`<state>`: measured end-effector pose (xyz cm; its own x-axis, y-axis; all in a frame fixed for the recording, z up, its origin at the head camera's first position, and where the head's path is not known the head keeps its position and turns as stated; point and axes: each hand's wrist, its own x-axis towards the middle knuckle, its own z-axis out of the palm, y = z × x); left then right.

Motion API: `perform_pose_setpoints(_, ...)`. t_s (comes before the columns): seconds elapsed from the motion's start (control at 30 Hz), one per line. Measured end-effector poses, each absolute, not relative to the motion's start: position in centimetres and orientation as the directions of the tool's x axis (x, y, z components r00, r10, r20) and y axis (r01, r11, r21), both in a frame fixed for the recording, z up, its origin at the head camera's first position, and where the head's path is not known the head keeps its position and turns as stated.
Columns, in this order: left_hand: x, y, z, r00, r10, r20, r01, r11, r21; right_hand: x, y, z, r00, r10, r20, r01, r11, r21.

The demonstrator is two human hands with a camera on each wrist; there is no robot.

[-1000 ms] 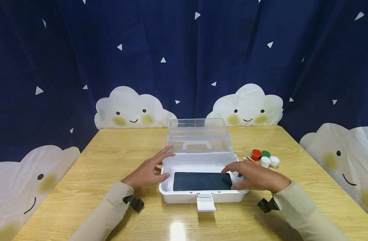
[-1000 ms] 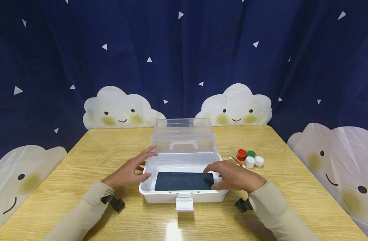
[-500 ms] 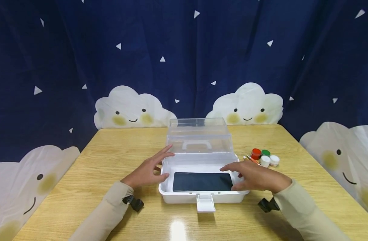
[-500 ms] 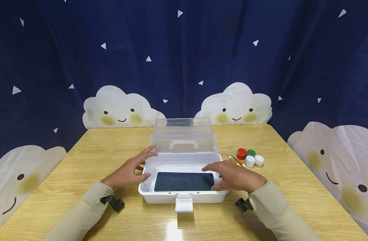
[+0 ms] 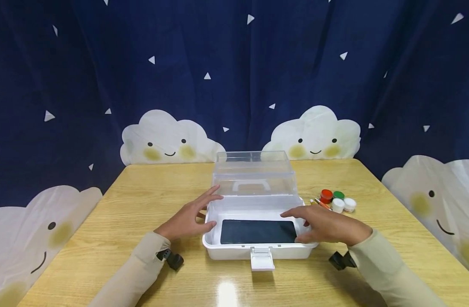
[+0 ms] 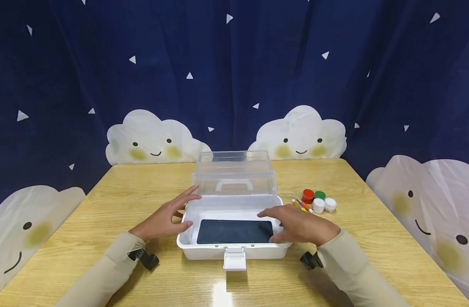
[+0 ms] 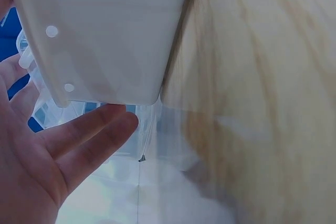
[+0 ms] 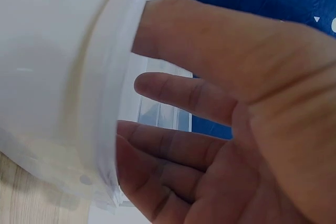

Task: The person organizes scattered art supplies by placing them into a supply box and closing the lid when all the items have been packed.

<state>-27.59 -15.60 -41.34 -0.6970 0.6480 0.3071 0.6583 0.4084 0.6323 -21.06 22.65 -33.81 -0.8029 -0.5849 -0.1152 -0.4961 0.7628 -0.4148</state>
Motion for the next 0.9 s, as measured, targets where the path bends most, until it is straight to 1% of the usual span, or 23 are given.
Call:
perform_pose_setpoints(0.17,-27.6,-15.6,-41.4,-0.699,0.646,0.307,0.657,0.410,0.633,-21.1,22.8,-33.8,-0.802,-0.587,-0.107,-0.503,0.761,-0.410)
perform_pose_setpoints(0.43,-27.7,-15.6,-41.5,-0.701,0.644,0.306,0.654,0.411,0.635,-21.3,23.9,-32.9,-0.784,-0.621,-0.007,-0.560,0.713,-0.422)
perform_pose_setpoints(0.57,-27.7,-15.7,-41.5,-0.700,0.644,0.308,0.656,0.410,0.634,-21.5,24.5,-32.5,-0.784,-0.617,0.064,-0.589,0.708,-0.390)
perform_pose_setpoints(0.73,-27.6,-15.7,-41.4,-0.708,0.640,0.298,0.648,0.420,0.636,-21.8,25.0,-32.4,-0.774,-0.596,0.212,-0.631,0.701,-0.334)
perform_pose_setpoints(0.8,-27.5,-15.6,-41.3,-0.712,0.637,0.298,0.645,0.424,0.635,-21.9,25.3,-32.3,-0.776,-0.573,0.263,-0.630,0.714,-0.306)
perform_pose_setpoints(0.9,-26.9,-15.4,-40.6,-0.712,0.634,0.303,0.642,0.411,0.647,-22.1,25.7,-32.3,-0.791,-0.536,0.294,-0.608,0.744,-0.277)
